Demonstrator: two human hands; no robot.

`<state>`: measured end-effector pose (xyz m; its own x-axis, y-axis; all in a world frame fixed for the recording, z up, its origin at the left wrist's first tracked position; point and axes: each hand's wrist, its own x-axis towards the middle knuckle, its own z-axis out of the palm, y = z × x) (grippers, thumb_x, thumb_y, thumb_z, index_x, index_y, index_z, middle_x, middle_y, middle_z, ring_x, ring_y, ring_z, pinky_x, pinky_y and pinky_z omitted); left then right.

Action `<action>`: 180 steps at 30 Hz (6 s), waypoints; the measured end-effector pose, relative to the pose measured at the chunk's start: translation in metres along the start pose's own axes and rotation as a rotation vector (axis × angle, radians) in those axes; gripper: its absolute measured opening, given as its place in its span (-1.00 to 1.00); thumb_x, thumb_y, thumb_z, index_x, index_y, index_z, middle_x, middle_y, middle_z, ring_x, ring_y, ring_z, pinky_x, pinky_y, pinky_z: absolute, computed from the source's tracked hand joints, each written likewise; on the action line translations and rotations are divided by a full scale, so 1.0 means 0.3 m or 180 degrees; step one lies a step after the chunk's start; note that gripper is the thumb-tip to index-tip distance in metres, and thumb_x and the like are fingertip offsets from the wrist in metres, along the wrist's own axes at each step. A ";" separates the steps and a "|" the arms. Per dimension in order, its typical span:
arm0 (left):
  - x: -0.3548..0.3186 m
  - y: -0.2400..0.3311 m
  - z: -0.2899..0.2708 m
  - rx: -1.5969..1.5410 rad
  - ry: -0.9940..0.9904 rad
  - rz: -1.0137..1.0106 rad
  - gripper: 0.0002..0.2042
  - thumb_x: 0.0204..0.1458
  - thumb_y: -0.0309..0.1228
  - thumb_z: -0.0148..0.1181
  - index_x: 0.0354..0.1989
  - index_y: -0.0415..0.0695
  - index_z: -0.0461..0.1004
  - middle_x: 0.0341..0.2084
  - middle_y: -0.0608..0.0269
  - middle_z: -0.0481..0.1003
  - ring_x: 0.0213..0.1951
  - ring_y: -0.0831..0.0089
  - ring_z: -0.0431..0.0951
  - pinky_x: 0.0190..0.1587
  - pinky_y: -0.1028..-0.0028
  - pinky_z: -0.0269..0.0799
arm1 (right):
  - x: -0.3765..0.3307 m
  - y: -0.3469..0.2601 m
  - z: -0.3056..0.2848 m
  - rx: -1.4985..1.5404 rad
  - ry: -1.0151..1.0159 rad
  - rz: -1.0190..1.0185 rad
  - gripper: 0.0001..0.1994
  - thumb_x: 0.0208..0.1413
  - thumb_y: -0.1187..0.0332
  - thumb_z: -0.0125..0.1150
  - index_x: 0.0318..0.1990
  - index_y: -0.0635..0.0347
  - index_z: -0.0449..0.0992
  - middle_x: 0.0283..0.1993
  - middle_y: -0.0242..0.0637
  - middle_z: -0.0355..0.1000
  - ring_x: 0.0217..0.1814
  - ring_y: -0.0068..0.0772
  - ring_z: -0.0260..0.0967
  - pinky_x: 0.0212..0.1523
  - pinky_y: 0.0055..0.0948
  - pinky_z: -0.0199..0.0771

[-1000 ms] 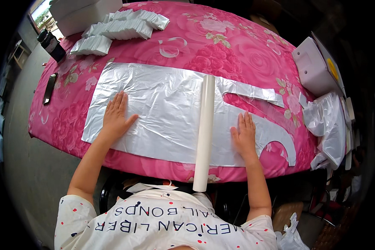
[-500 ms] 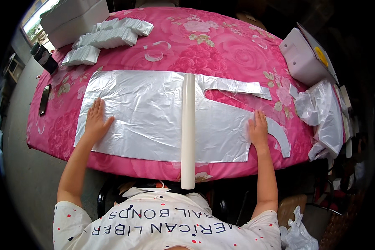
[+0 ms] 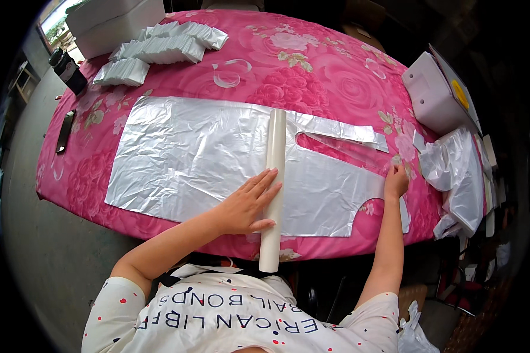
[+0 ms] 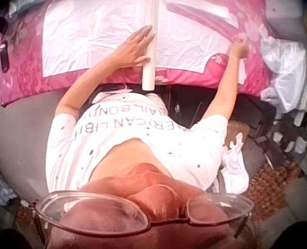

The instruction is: The person wraps small white rectangular items in clear plastic film on a pink floral tablecloth. They unroll the film, place an item, fold the film around it, and set the wrapped unit aside. The process repeats with multiple items.

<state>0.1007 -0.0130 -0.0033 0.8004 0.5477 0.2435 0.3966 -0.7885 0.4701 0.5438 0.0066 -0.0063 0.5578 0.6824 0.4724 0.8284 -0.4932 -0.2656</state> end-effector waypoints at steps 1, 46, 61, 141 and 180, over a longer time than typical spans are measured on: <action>0.014 0.008 0.007 0.0035 -0.0022 0.0029 -0.28 0.01 -0.08 0.01 0.26 -0.27 -0.04 0.28 -0.15 -0.14 0.30 -0.04 -0.13 0.29 0.17 -0.14 | 0.009 -0.018 -0.025 0.0077 0.0200 -0.0005 -0.78 0.06 0.27 0.08 -0.29 0.25 0.47 -0.31 -0.21 0.49 -0.33 -0.20 0.44 -0.31 -0.29 0.41; -0.055 0.103 -0.144 -0.4541 0.0469 -0.2114 -0.64 0.11 -0.37 0.04 0.06 -0.24 0.28 -0.06 0.15 0.37 -0.03 0.45 0.40 -0.02 0.46 0.33 | -0.593 -0.678 -0.391 0.2743 -0.2074 -0.0936 -0.81 -0.16 0.49 0.27 -0.33 0.24 0.43 -0.36 -0.23 0.44 -0.42 -0.30 0.40 -0.37 -0.45 0.38; -0.532 -0.400 -0.487 -0.2061 0.0539 -0.3255 -0.79 -0.06 -0.46 0.17 -0.25 -0.27 0.42 -0.43 0.26 0.49 -0.39 0.56 0.50 -0.35 0.56 0.40 | -0.740 -0.634 -0.496 0.0826 -0.2711 -0.1173 -0.51 -0.18 -0.04 0.30 -0.36 0.27 0.42 -0.36 -0.16 0.45 -0.33 -0.20 0.42 -0.37 -0.35 0.38; -0.671 0.064 -0.282 -0.3792 0.1736 -0.3493 -0.44 -0.23 -0.33 0.33 -0.04 -0.32 0.28 -0.40 0.16 0.45 -0.43 0.48 0.50 -0.33 0.48 0.48 | -0.800 -1.557 -0.217 0.5752 -0.4708 0.0633 -0.41 -0.04 0.26 0.24 0.07 0.34 0.10 -0.32 -0.27 0.33 -0.30 -0.50 0.35 -0.24 -0.48 0.46; -0.747 0.086 -0.171 -0.4901 -0.0263 -0.3730 -0.58 0.04 -0.17 0.11 -0.03 -0.22 0.31 -0.54 0.28 0.36 -0.53 0.56 0.37 -0.43 0.54 0.39 | -0.418 -1.058 0.073 0.4862 -0.3394 0.1140 -0.70 0.04 0.32 0.16 -0.11 0.26 0.36 -0.28 -0.33 0.40 -0.33 -0.62 0.32 -0.33 -0.64 0.34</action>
<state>-0.0914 -0.1418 -0.0021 0.5062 0.4895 -0.7100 0.0301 0.8128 0.5818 0.2122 0.0895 0.0004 -0.0101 0.9677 -0.2520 -0.3208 -0.2418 -0.9158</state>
